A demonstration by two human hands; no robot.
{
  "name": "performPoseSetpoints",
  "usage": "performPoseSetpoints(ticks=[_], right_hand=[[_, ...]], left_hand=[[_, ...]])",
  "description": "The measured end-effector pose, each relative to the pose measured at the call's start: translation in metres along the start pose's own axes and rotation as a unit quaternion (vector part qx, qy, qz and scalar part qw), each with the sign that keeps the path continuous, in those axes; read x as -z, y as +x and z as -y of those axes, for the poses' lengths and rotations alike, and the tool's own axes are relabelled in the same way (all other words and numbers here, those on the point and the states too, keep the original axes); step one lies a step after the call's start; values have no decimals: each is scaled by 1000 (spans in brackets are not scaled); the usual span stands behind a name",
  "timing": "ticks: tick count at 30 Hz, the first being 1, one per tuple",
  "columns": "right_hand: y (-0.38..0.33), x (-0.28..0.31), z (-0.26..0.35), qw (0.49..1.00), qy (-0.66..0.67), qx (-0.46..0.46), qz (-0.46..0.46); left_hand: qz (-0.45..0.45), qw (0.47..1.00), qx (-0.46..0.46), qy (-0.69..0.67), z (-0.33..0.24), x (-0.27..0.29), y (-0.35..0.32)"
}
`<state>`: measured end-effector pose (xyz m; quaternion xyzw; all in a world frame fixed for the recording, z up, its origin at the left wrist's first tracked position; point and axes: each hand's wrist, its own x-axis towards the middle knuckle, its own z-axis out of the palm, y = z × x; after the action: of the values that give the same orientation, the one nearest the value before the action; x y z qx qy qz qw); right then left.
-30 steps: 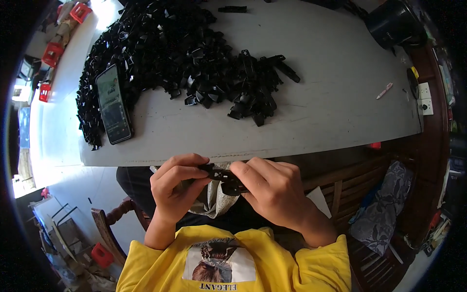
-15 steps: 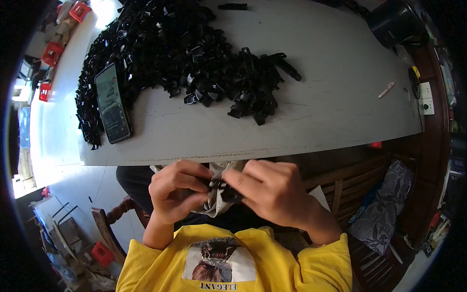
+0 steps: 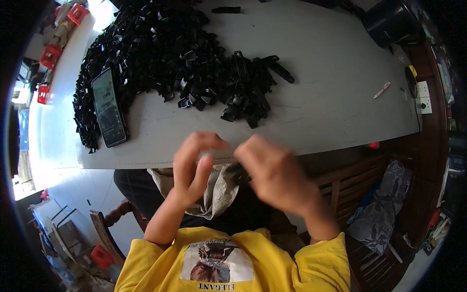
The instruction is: Packaging black plastic parts into a small bag at a workstation.
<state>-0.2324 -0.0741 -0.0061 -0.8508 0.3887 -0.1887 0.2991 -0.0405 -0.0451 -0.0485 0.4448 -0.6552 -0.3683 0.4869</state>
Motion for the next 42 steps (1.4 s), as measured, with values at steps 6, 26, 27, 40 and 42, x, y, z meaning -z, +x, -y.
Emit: performPoseSetpoints(ticks=[6, 26, 27, 40, 42], right_hand=[[54, 28, -78, 953, -157, -103, -240], [12, 58, -94, 962, -273, -8, -3], [12, 54, -81, 968, -248, -4, -32], [5, 10, 4, 990, -41, 135, -17], [6, 11, 6, 990, -39, 135, -19]], left_hand=[[-15, 952, -21, 304, 11, -7, 32], [14, 940, -15, 342, 1, 18, 9], [-4, 946, -24, 323, 2, 18, 7], [-29, 996, 4, 89, -34, 30, -14], [-29, 996, 3, 86, -35, 31, -15]])
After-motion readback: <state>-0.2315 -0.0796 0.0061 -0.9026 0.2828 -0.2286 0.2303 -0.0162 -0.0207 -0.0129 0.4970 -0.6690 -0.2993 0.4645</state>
